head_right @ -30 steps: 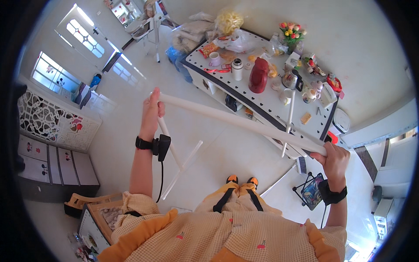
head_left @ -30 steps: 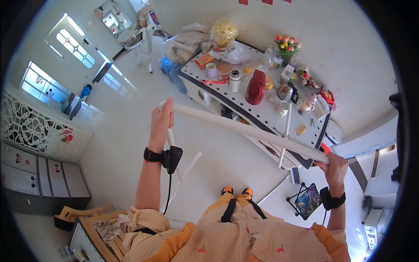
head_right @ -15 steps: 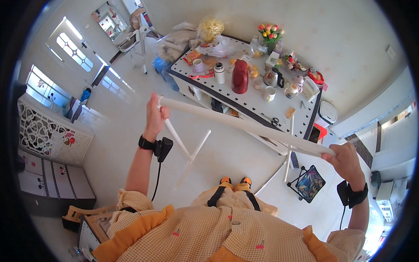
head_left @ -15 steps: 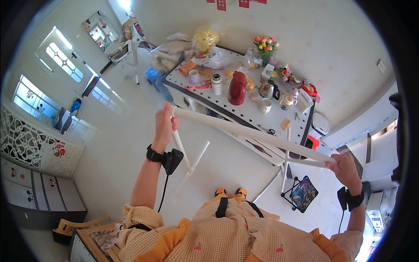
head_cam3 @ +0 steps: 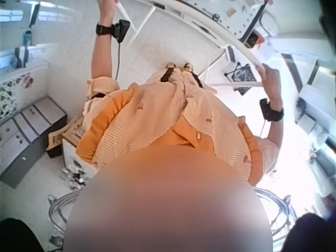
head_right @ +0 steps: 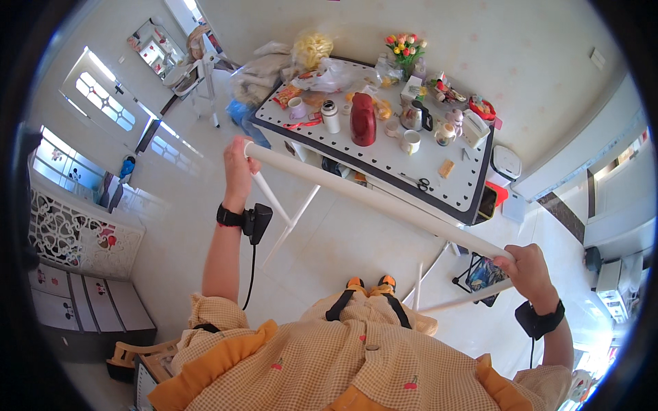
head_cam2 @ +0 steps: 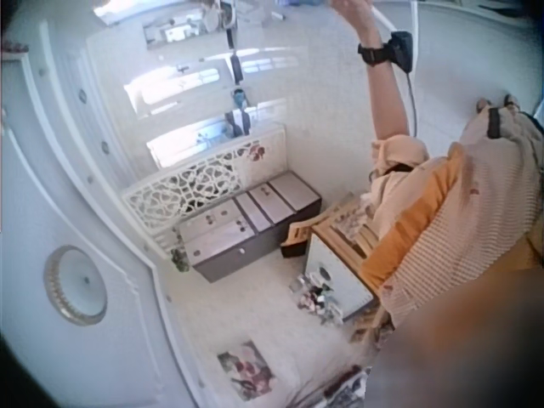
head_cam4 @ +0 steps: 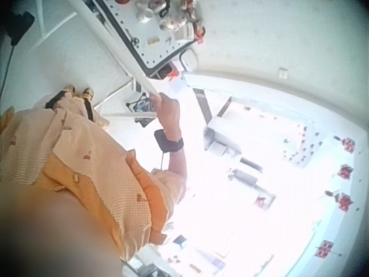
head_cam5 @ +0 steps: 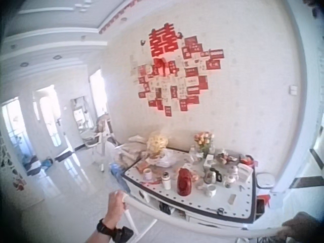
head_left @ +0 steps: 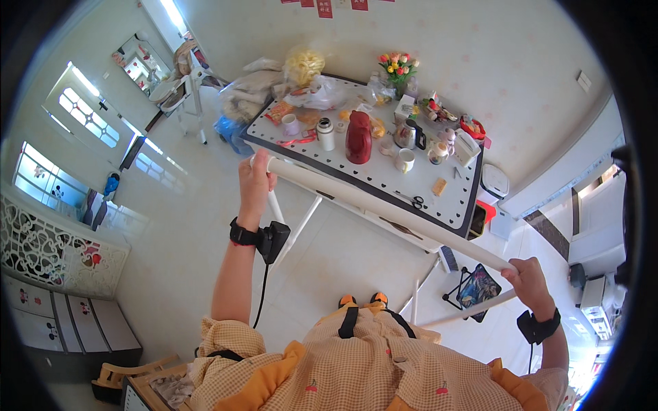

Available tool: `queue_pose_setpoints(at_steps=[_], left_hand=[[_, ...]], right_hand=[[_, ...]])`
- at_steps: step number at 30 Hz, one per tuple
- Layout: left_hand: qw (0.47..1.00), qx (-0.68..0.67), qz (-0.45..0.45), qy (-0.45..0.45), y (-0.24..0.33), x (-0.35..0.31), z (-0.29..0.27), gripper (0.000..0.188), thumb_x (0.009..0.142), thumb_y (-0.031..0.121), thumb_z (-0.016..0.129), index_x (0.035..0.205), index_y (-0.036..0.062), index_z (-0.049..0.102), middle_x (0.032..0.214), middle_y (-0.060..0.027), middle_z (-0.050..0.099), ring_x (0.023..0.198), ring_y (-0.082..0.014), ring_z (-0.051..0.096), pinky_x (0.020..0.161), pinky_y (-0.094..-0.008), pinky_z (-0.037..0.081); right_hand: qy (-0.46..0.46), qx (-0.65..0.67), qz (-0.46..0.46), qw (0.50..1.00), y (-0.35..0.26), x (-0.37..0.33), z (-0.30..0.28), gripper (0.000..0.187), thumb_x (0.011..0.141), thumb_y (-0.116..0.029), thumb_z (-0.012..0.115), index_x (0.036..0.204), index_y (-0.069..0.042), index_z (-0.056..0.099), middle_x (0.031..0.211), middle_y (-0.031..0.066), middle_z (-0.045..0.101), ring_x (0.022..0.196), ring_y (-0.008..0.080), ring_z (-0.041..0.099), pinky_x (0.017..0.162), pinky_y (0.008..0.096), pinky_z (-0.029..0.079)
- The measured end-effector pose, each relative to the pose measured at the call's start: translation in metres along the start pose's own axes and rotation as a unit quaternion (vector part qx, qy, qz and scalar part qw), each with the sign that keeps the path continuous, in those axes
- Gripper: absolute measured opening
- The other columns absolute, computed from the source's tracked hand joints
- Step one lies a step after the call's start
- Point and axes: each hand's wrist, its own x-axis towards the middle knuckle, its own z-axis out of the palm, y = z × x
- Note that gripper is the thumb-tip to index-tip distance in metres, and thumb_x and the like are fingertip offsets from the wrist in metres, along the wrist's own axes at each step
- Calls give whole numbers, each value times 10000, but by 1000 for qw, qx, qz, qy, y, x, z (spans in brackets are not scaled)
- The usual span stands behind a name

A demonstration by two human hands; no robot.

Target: The person sweeps the floor, then disassembles a white PVC pipe frame by cutting pink ties with scissors. The person gathers the pipe segments and stores them in a cabinet.

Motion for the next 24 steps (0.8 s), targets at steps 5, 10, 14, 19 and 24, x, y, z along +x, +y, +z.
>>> queue_pose_setpoints(at_steps=[5,10,14,19,24], left_hand=[[993,80,-78,-33,-3,3,13,487,933,457,390,591,110,396,434,47,285,355,-60,277,358,-227,196],[982,57,-128,-125,-10,4,8,551,919,559,352,585,121,364,433,51,270,364,-52,270,364,-223,185],[982,9,-70,-178,-18,1,5,597,894,614,336,576,109,369,438,44,292,372,-53,287,373,-222,204],[986,-27,8,-167,-31,-4,12,616,903,603,325,562,93,388,445,29,348,378,-60,334,383,-216,232],[990,-137,3,23,-42,5,9,590,899,613,315,596,114,397,473,40,322,408,-58,318,400,-230,241]], right_hand=[[123,-105,-18,987,-3,-15,9,395,760,-339,688,604,-2,551,482,170,475,440,335,471,452,347,392],[104,-110,-3,988,-2,-24,-16,399,732,-354,706,611,1,569,493,175,486,436,330,470,465,358,389],[57,-97,15,994,-2,-19,-38,388,733,-333,710,615,12,578,482,170,473,431,320,447,489,358,382],[39,-105,12,994,5,-11,-45,434,732,-392,687,622,14,579,489,171,456,452,329,415,522,373,370],[-1,-96,-26,995,60,-10,-46,374,813,-322,614,645,12,588,529,141,495,517,290,413,622,385,377]])
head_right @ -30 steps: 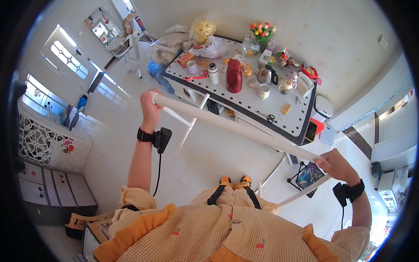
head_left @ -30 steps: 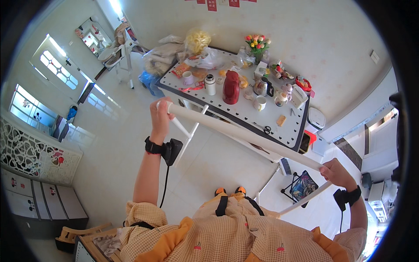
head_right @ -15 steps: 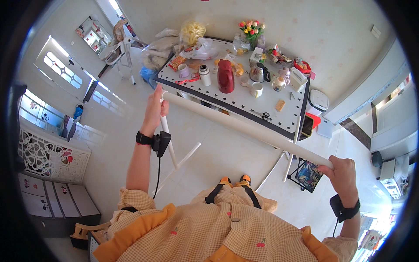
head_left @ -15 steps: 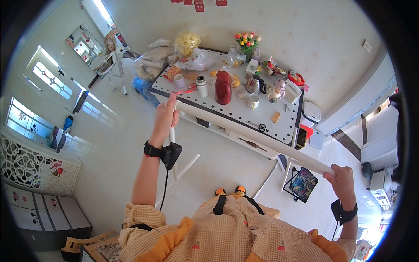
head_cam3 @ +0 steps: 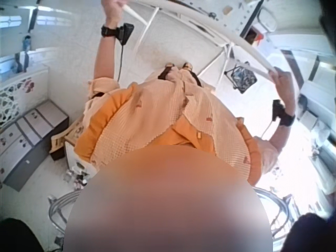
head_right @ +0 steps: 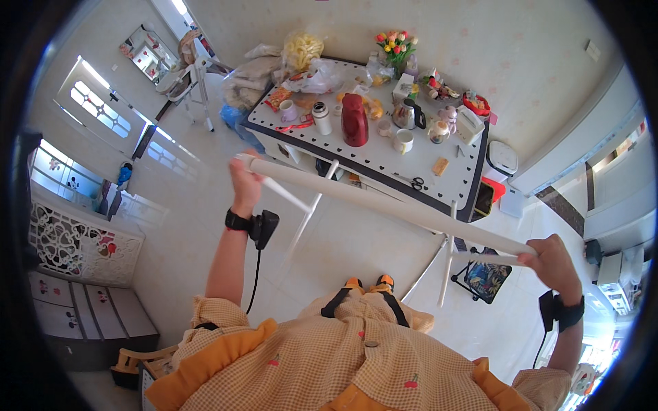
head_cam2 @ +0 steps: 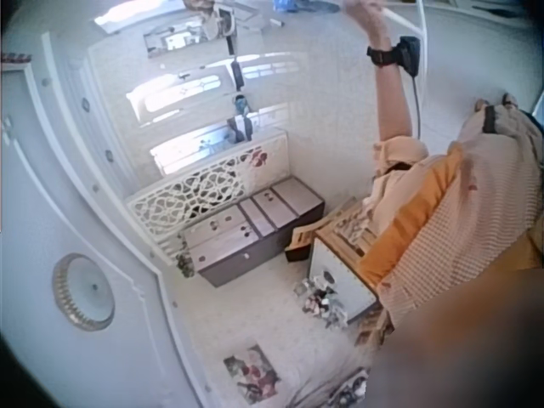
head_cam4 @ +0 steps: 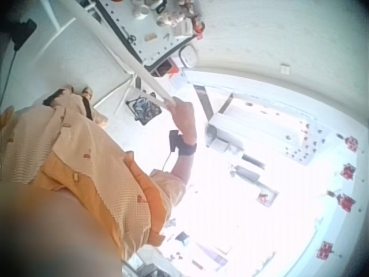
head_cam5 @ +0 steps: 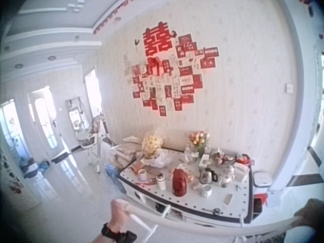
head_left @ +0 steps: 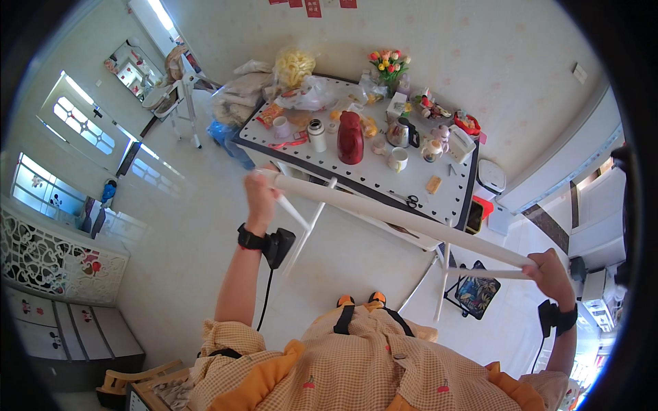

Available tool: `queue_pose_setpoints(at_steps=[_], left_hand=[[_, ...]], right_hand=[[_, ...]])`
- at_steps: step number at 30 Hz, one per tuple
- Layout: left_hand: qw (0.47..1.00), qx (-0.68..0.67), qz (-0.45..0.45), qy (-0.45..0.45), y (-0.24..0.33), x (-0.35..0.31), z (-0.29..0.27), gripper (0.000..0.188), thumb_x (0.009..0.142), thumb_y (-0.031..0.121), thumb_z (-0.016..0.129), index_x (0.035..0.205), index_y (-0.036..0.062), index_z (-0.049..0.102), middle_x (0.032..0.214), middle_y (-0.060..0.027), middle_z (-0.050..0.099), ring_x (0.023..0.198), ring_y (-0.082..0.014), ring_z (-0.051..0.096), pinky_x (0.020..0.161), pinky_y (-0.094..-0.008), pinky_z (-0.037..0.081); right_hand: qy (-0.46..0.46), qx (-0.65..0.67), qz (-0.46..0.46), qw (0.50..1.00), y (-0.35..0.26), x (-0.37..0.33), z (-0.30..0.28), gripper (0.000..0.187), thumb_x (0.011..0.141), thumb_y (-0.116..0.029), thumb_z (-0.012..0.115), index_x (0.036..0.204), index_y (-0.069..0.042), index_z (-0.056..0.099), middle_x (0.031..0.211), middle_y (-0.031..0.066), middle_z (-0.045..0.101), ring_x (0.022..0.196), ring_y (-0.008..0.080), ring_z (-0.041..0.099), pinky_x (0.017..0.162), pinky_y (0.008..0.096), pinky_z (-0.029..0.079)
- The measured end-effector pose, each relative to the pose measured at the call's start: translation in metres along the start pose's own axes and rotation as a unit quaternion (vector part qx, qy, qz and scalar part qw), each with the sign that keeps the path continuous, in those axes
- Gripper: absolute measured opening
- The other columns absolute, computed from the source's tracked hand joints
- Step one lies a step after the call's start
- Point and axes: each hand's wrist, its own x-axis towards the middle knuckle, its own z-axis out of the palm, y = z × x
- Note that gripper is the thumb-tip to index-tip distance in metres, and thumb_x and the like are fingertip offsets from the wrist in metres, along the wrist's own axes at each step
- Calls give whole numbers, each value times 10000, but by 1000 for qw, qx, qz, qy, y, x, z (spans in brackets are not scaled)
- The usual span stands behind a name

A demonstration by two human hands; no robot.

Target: The person sweeps the floor, then disassembles a white PVC pipe frame by cutting pink ties with scissors. The person gathers the pipe segments and stores them in a cabinet.

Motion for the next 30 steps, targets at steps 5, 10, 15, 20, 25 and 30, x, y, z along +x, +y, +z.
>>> queue_pose_setpoints(at_steps=[5,10,15,20,25,30], left_hand=[[978,-137,80,137,70,21,-62,574,882,649,294,611,143,298,485,49,206,428,-75,170,429,-244,144],[990,-98,83,58,104,10,-63,519,899,575,367,619,142,309,489,56,209,431,-69,166,434,-232,147],[994,101,26,42,84,-4,-7,371,903,327,541,654,117,365,535,63,278,456,-45,220,436,-219,195],[993,108,-40,-32,63,-16,51,230,890,258,569,904,28,567,724,-23,560,582,-78,505,486,-189,310],[990,58,15,-128,76,-11,84,451,910,309,512,1203,-34,504,1159,-172,562,1001,-247,592,684,-274,475],[987,-63,6,-148,76,4,100,562,930,390,446,1285,-41,387,1214,-196,524,1129,-292,523,944,-400,423]], right_hand=[[61,100,181,977,79,-26,16,587,897,-441,465,507,-2,443,412,41,389,403,107,401,386,307,299],[22,132,125,983,89,-63,25,712,864,-623,399,500,-11,426,414,34,383,401,120,385,404,308,294],[72,70,82,992,50,-53,15,686,850,-616,429,540,-5,408,449,88,356,430,208,329,498,341,288],[88,80,29,992,14,-19,12,634,814,-579,525,579,5,460,469,125,321,423,263,320,464,348,301],[140,88,2,986,-13,23,24,452,791,-381,641,613,13,507,480,168,388,426,319,400,433,351,329],[103,80,25,991,-50,54,32,290,791,-275,651,696,-13,566,526,182,468,497,363,482,481,379,387]])
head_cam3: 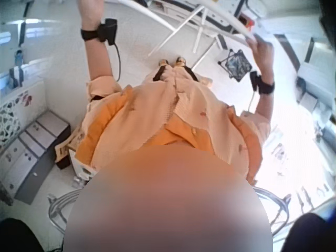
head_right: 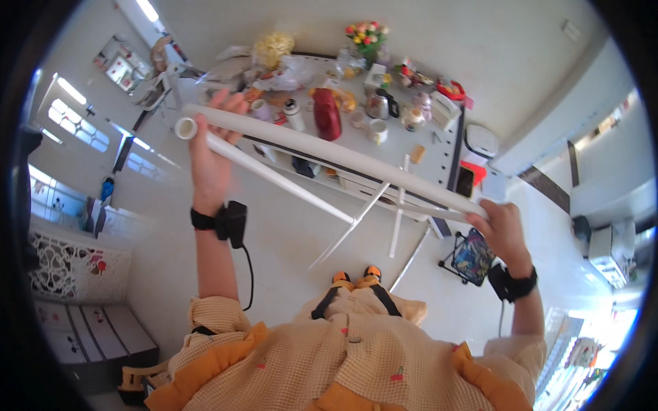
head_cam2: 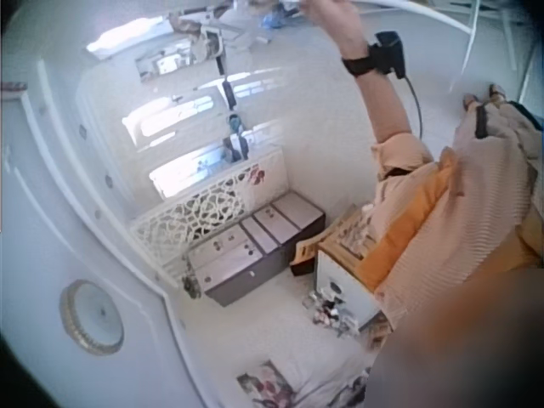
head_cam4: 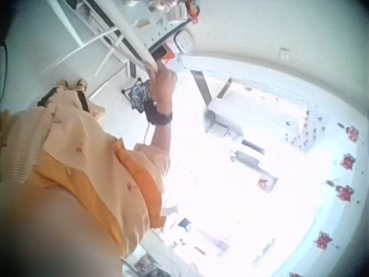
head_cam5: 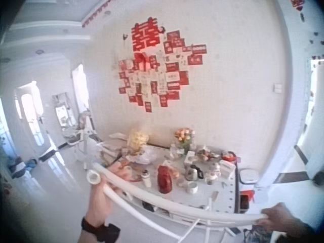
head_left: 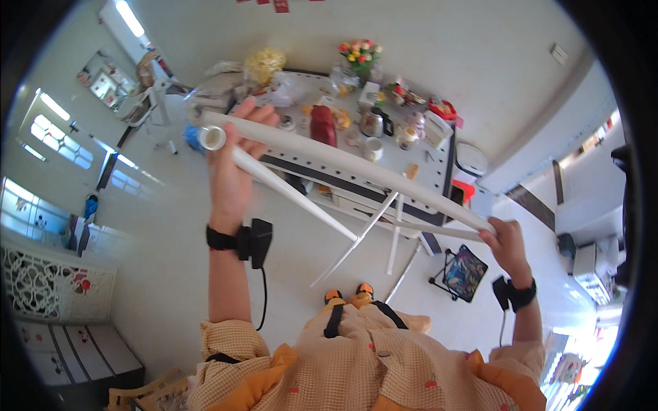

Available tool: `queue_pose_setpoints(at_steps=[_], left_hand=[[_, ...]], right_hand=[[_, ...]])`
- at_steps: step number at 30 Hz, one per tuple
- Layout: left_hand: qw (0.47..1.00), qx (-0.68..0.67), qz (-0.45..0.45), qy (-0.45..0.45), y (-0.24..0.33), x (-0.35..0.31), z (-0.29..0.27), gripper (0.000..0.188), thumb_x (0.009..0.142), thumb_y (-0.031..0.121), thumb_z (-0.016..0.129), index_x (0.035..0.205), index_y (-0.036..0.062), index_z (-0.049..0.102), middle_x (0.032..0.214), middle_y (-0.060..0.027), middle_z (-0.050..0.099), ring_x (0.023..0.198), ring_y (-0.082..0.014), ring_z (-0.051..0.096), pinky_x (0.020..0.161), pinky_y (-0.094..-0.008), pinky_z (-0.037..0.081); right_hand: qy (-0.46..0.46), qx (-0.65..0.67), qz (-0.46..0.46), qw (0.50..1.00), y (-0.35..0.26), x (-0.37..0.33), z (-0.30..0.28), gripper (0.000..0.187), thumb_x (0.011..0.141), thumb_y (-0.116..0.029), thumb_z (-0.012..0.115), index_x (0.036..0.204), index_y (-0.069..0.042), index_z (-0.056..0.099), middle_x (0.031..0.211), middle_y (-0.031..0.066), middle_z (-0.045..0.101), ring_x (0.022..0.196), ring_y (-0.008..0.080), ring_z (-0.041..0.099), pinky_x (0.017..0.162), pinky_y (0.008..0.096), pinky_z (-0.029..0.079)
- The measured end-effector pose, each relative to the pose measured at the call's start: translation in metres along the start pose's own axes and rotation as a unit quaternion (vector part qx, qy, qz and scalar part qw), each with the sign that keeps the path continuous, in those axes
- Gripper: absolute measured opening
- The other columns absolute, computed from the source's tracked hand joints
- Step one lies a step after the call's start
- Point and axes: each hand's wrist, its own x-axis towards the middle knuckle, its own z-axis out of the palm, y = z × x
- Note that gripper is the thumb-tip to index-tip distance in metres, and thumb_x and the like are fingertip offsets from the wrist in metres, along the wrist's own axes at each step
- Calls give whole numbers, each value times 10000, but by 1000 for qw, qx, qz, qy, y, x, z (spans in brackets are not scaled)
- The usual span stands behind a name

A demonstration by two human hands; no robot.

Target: The person sweeps the floor, then disassembles a white PVC pipe frame by cutting pink ties with scissors. The person gathers the pipe segments and stores them in a cabinet.

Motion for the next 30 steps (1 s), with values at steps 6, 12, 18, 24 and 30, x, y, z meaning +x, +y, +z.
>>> queue_pose_setpoints(at_steps=[6,12,18,24,30], left_hand=[[982,-58,56,174,-3,16,-22,462,887,361,561,1129,-22,471,1059,-154,546,1075,-294,523,990,-405,383],[969,-41,111,216,21,20,-46,332,921,311,510,1058,9,506,995,-91,555,1039,-233,526,979,-367,393],[945,19,130,298,29,15,-56,245,924,300,508,917,55,488,873,-35,511,844,-145,510,837,-297,424],[940,9,130,317,29,15,-111,202,931,259,495,817,99,446,718,12,426,641,-102,426,626,-241,400],[941,0,35,335,16,22,-181,231,928,284,492,773,129,419,684,20,432,603,-81,437,600,-222,406]], right_hand=[[68,100,-69,990,-12,11,17,252,709,-216,751,794,-41,591,640,97,590,568,267,579,552,309,454],[-50,459,-134,877,22,21,64,311,766,-158,703,1010,-26,562,915,56,613,894,155,584,852,290,442],[-125,576,-54,806,-4,27,144,423,927,-385,460,818,7,575,678,48,554,606,95,541,581,225,437],[61,595,-88,797,-51,19,155,532,958,-406,348,860,47,609,660,73,566,509,102,518,469,233,414],[119,448,-214,860,-73,21,149,352,933,-315,438,1006,-26,624,585,89,555,453,179,527,484,274,441]])
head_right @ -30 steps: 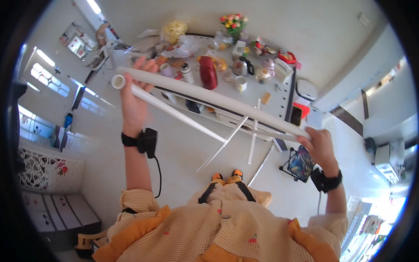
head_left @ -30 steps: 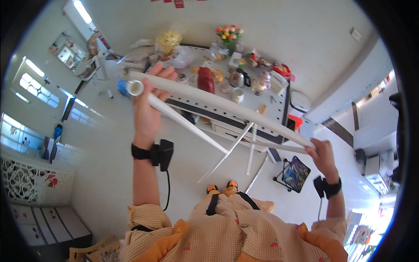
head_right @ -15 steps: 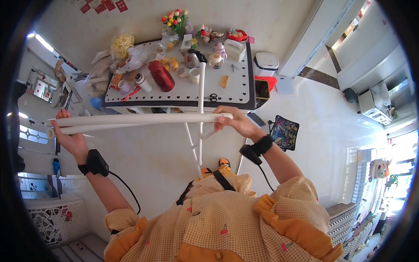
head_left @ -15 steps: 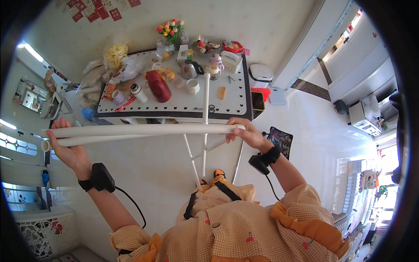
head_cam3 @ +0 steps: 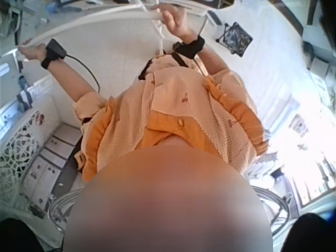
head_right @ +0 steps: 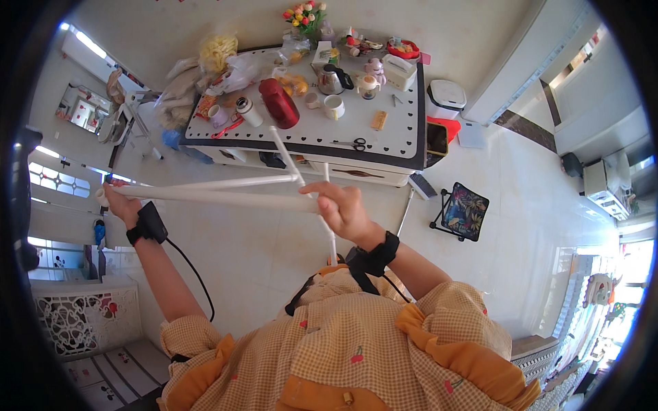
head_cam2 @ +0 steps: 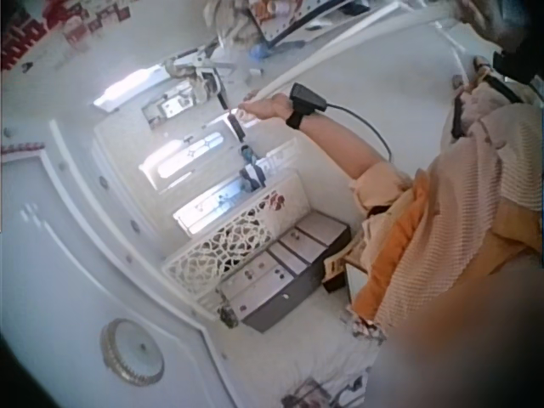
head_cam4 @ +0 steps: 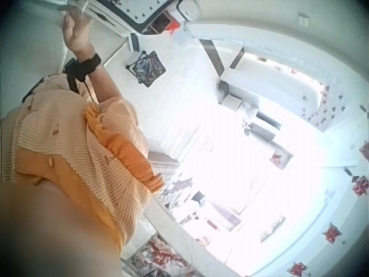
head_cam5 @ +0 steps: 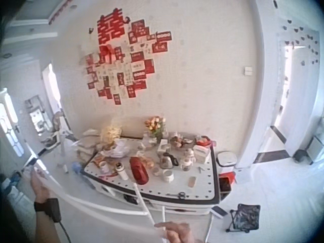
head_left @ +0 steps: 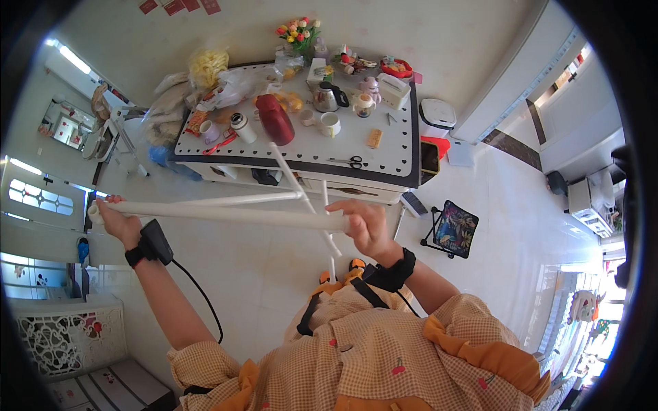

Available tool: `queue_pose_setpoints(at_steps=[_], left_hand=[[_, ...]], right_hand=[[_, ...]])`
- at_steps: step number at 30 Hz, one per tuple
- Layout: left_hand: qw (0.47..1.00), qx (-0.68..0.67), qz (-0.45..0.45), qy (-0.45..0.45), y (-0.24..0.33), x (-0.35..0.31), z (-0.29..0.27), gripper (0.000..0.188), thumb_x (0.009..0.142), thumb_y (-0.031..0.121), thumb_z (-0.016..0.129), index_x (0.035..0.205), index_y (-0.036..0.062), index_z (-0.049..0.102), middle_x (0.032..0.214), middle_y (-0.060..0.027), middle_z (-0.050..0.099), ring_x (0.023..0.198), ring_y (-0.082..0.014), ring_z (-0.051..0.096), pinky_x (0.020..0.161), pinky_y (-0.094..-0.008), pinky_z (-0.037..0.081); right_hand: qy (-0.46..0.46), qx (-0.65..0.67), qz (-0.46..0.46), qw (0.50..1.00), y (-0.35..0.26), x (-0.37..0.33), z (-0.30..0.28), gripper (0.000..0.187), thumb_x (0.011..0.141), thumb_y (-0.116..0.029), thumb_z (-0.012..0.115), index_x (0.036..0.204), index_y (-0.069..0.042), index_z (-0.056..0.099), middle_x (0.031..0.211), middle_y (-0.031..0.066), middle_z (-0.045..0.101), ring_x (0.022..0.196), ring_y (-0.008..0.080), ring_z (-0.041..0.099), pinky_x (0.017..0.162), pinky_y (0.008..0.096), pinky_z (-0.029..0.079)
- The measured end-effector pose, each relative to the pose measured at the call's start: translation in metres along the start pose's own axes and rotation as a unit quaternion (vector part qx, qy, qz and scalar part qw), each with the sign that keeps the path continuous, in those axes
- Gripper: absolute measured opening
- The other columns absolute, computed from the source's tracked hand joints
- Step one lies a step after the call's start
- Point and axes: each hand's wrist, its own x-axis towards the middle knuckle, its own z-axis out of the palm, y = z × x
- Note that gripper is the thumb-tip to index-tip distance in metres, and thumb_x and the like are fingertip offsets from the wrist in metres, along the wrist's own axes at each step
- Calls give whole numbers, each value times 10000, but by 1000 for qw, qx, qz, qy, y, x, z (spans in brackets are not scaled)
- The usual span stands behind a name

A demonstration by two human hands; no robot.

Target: The person sweeps the floor, then disassembles a white PVC pipe frame by cutting pink ties with scissors. The person gathers the pipe segments and stores them in a cabinet.

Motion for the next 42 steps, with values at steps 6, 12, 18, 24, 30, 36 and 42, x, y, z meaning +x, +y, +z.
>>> queue_pose_setpoints(at_steps=[6,12,18,24,30,36,42], left_hand=[[993,-19,-102,51,-32,44,-55,313,914,329,501,691,134,397,565,30,394,477,-74,396,470,-195,366],[992,25,-115,41,-43,26,-46,345,907,319,529,644,144,390,532,48,372,449,-82,389,447,-215,359],[991,-124,-54,1,-33,-5,-17,322,882,277,579,631,154,419,526,60,413,440,-58,434,436,-195,424],[988,-147,-5,-46,-11,-18,2,300,889,196,554,632,145,410,533,60,402,442,-42,421,441,-180,423],[984,-133,26,-113,42,-60,47,318,897,183,535,625,151,373,535,67,357,438,-24,372,458,-176,368],[969,-163,22,-182,86,-86,63,319,890,174,544,623,149,371,529,66,354,457,-24,379,475,-175,374],[991,-125,-23,-41,92,-69,1,298,844,154,573,613,148,384,511,69,363,448,-34,385,464,-177,365]], right_hand=[[-82,-39,-119,989,-20,5,17,331,824,-218,623,1112,-61,581,543,72,530,450,235,526,460,302,438],[-74,-61,-67,993,-35,13,6,242,838,-234,627,958,-26,599,545,99,521,456,223,528,464,298,432],[-87,111,221,965,-26,21,-26,500,946,-336,438,596,17,501,537,65,472,537,113,488,535,259,423],[-162,195,290,923,-20,-5,-25,518,946,-431,387,788,25,572,682,58,562,608,114,508,582,261,429],[171,-200,103,959,44,26,-53,349,812,-294,638,1005,-6,598,833,129,633,787,227,621,746,311,479],[49,306,402,862,104,64,-22,500,865,-453,557,1004,27,540,775,79,564,635,112,569,562,231,492],[141,196,315,918,67,66,3,364,899,-385,542,877,-23,508,542,-16,446,386,61,406,359,202,327]])
